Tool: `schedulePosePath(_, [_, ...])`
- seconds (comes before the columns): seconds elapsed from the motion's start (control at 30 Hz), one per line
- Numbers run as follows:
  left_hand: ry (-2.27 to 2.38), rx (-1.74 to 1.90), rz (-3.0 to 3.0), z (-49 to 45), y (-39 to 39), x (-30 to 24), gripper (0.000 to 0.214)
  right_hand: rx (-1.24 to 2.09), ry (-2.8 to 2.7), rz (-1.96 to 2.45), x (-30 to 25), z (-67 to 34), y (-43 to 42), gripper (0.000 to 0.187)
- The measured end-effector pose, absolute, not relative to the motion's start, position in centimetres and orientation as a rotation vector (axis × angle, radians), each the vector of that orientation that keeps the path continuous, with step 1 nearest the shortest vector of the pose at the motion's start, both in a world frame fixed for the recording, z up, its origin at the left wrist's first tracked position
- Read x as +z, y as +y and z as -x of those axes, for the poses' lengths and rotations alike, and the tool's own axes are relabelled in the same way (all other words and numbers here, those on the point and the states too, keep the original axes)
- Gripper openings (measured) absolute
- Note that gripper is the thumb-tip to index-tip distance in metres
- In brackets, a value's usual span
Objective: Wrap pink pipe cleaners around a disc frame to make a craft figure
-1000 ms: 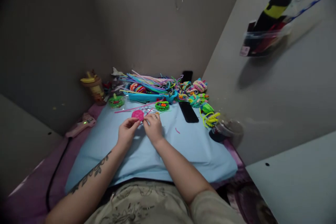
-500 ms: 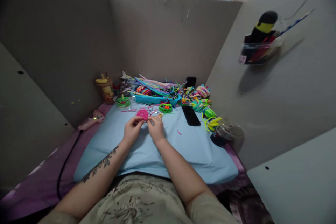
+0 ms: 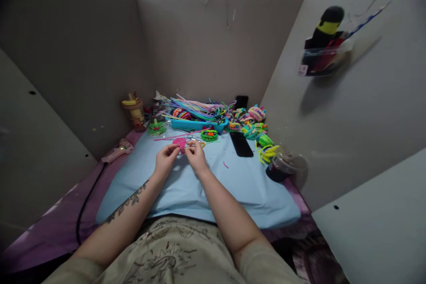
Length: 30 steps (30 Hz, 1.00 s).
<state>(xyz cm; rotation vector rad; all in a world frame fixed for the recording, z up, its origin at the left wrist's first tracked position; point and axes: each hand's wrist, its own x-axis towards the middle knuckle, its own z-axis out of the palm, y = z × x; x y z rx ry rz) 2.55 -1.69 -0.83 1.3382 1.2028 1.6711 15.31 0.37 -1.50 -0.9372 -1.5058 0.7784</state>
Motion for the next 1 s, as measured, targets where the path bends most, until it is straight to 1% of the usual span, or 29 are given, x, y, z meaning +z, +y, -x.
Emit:
schedulePosePath(0.1, [1.200, 1.639, -1.340, -2.5, -1.7, -1.0, 0.024, 0.668, -1.537, 0.956, -1.3, -15.6, 0.2, 0.018])
schedulePosePath(0.27, [1.171, 1.597, -1.328, -2.7, -1.9, -0.8, 0.026, 0.516, -1.669, 0.973, -1.1, -16.0, -0.2, 0.011])
schedulePosePath(0.47, [1.164, 1.602, -1.302, -2.8, -2.0, -0.5, 0.028, 0.445, -1.740, 0.976, -1.2, -16.1, -0.2, 0.023])
schedulePosePath(0.6, [1.165, 1.612, -1.319, -2.8, -2.1, -0.2, 0.024, 0.455, -1.738, 0.992, -1.2, -15.9, -0.1, 0.023])
schedulePosePath(0.77, [1.175, 1.638, -1.340, -2.8, -2.4, 0.2, 0.017, 0.544, -1.722, 0.968, -1.6, -15.5, 0.2, 0.023])
schedulePosePath(1.0, [1.182, 1.662, -1.293, -2.6, -2.4, 0.1, 0.017, 0.626, -1.655, 0.946, -1.8, -15.5, 0.7, 0.020])
